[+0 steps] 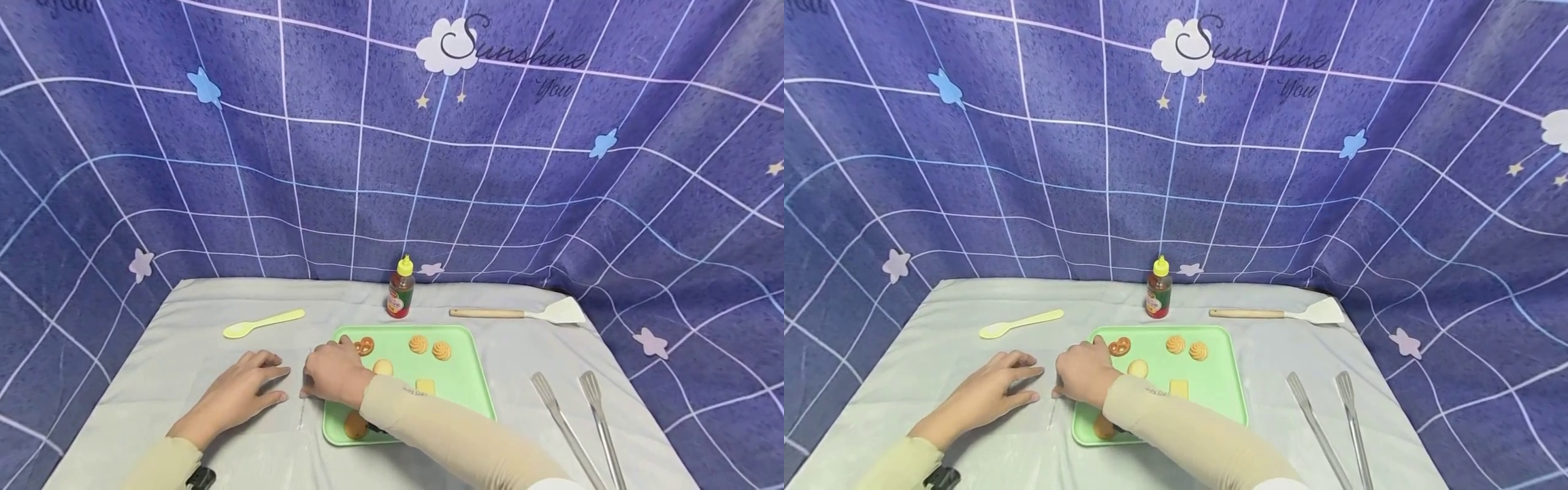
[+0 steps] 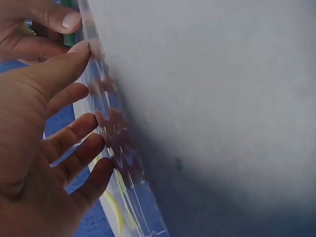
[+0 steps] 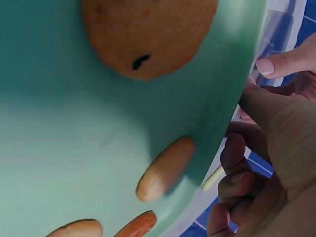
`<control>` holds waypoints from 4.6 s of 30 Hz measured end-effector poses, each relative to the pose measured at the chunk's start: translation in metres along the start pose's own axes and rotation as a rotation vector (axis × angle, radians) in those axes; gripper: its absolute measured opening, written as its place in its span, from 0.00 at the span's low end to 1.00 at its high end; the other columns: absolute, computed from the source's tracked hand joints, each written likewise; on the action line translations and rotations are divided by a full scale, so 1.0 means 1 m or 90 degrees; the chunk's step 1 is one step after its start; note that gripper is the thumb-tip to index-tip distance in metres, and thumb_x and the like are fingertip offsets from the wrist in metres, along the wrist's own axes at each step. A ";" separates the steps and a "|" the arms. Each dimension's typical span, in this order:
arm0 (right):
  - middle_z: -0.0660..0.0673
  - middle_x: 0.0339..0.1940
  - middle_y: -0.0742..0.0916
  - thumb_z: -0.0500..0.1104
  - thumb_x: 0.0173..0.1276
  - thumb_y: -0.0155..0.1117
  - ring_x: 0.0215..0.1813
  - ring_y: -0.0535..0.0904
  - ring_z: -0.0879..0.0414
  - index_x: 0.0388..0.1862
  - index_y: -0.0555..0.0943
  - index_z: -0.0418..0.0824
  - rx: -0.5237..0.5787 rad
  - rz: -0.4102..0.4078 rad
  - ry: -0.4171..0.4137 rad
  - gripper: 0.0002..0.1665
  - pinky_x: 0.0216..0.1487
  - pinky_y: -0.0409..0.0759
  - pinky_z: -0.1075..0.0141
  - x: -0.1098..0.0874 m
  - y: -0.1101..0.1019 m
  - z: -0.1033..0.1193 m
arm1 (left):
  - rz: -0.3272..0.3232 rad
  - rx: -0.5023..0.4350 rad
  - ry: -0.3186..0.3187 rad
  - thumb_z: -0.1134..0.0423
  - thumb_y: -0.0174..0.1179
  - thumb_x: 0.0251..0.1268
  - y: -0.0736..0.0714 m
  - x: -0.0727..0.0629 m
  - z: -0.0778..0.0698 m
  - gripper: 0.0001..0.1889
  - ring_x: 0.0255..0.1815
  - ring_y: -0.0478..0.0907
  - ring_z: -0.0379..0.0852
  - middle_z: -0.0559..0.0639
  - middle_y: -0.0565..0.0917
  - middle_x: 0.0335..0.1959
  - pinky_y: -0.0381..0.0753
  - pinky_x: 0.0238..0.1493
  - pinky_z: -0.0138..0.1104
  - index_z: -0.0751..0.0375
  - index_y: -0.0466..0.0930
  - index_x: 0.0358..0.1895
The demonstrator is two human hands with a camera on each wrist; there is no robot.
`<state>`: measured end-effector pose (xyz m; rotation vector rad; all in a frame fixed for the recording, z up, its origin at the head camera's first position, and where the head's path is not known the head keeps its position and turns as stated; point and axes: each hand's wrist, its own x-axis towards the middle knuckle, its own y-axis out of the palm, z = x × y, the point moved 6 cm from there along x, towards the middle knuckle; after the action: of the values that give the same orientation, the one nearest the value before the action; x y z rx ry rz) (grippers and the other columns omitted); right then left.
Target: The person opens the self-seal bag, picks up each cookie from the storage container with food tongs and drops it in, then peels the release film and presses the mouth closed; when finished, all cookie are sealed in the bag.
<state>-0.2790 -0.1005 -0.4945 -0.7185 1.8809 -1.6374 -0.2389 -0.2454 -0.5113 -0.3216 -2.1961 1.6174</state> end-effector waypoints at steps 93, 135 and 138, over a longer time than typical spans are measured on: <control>0.26 0.47 0.79 0.54 0.53 0.83 0.49 0.76 0.28 0.64 0.72 0.21 0.240 -0.251 0.436 0.52 0.45 0.74 0.35 -0.411 0.071 -0.259 | -0.191 -0.175 0.022 0.66 0.77 0.54 -0.033 0.006 0.007 0.11 0.53 0.73 0.48 0.44 0.81 0.47 0.68 0.55 0.44 0.51 0.90 0.41; 0.45 0.51 0.88 0.51 0.64 0.76 0.40 0.82 0.58 0.64 0.83 0.41 0.289 -0.177 0.273 0.31 0.37 0.80 0.55 -0.266 0.040 -0.244 | -0.207 -0.211 0.055 0.67 0.77 0.55 -0.033 0.009 0.009 0.13 0.50 0.76 0.46 0.41 0.82 0.45 0.68 0.58 0.31 0.49 0.89 0.42; 0.46 0.50 0.89 0.51 0.64 0.76 0.39 0.81 0.59 0.63 0.83 0.41 0.286 -0.187 0.268 0.31 0.36 0.79 0.55 -0.266 0.040 -0.244 | -0.205 -0.208 0.052 0.67 0.77 0.55 -0.033 0.010 0.009 0.12 0.50 0.76 0.46 0.41 0.82 0.45 0.68 0.57 0.33 0.49 0.89 0.42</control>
<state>-0.2622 0.2621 -0.4920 -0.4984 1.6177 -2.4502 -0.2499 -0.2594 -0.4802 -0.1114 -2.3051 1.0599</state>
